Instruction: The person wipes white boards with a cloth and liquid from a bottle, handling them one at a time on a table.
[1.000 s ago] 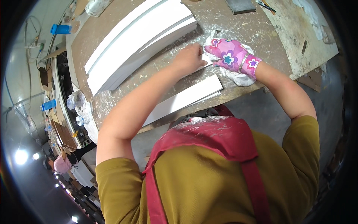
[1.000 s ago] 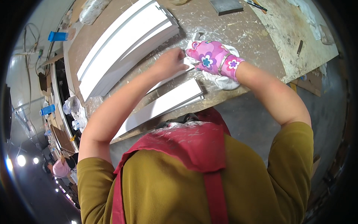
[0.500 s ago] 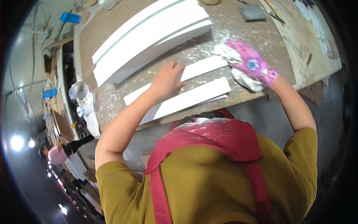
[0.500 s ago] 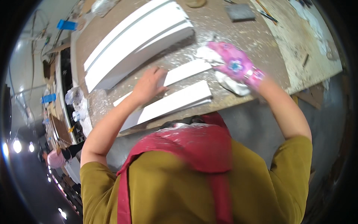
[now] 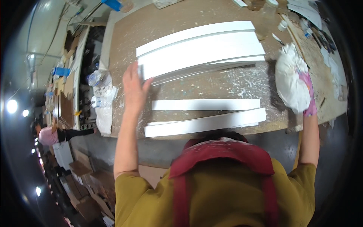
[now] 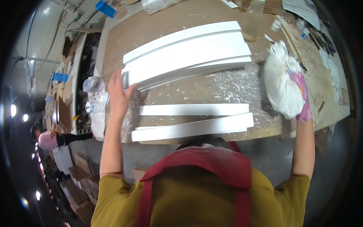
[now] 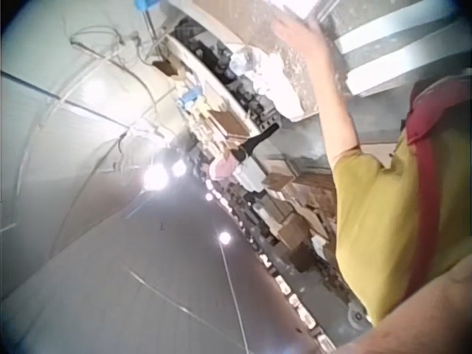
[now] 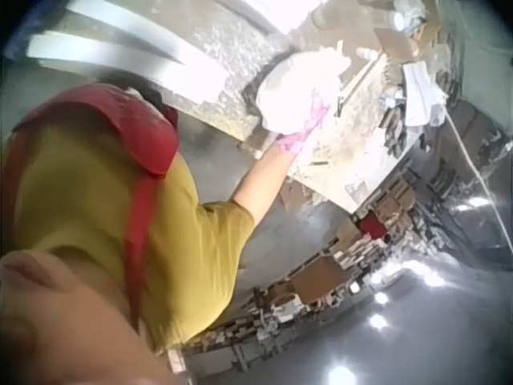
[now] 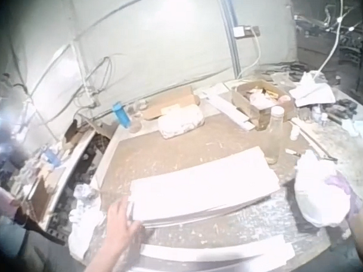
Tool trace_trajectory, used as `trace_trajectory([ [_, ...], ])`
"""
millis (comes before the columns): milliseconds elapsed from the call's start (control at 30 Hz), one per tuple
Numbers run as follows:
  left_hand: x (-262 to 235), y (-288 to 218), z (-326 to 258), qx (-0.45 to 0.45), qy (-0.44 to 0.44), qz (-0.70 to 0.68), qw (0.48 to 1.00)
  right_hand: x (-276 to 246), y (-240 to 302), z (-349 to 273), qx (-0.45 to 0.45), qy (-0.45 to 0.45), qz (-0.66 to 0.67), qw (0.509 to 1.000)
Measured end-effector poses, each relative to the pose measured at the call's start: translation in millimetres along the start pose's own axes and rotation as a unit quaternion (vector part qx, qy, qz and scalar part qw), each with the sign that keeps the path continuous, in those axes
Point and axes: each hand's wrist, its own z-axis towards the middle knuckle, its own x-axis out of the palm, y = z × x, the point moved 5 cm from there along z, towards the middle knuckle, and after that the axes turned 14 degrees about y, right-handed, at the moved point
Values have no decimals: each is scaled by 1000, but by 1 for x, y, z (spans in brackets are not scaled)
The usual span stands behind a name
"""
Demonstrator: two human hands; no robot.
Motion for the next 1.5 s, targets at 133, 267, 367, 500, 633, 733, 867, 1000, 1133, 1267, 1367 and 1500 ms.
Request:
trace_trajectory([
  [133,23,26,-5,-16,74,-102,992,1,21,59,17,52,-272,961],
  [267,23,34,-6,-33,52,-138,989,41,28,75,71,-35,-276,958],
  [367,23,41,-6,-60,55,-240,967,49,31,74,50,3,-257,965],
  [500,26,54,-10,-104,55,-344,932,80,42,72,57,-39,-234,970],
  [633,27,53,-29,-118,-41,-400,908,44,14,49,13,-52,-252,966],
  [733,20,31,-39,-111,-24,-431,895,49,6,32,-5,-88,-50,995],
  [867,29,-18,-39,-67,55,-480,873,36,-8,-13,29,-99,196,975],
  [1000,51,-51,-34,-54,110,-525,842,-36,-64,-70,49,-188,86,977],
  [1133,74,-68,-33,-83,206,-554,802,-89,-73,-101,9,-193,-251,948],
  [1267,56,-108,-20,14,215,-495,842,-25,5,-97,43,-200,-537,818],
  [1367,27,-136,-9,110,182,-454,865,122,105,-33,-100,-87,-530,838],
  [1500,12,-170,6,165,179,-446,861,203,17,41,-150,77,-585,793],
])
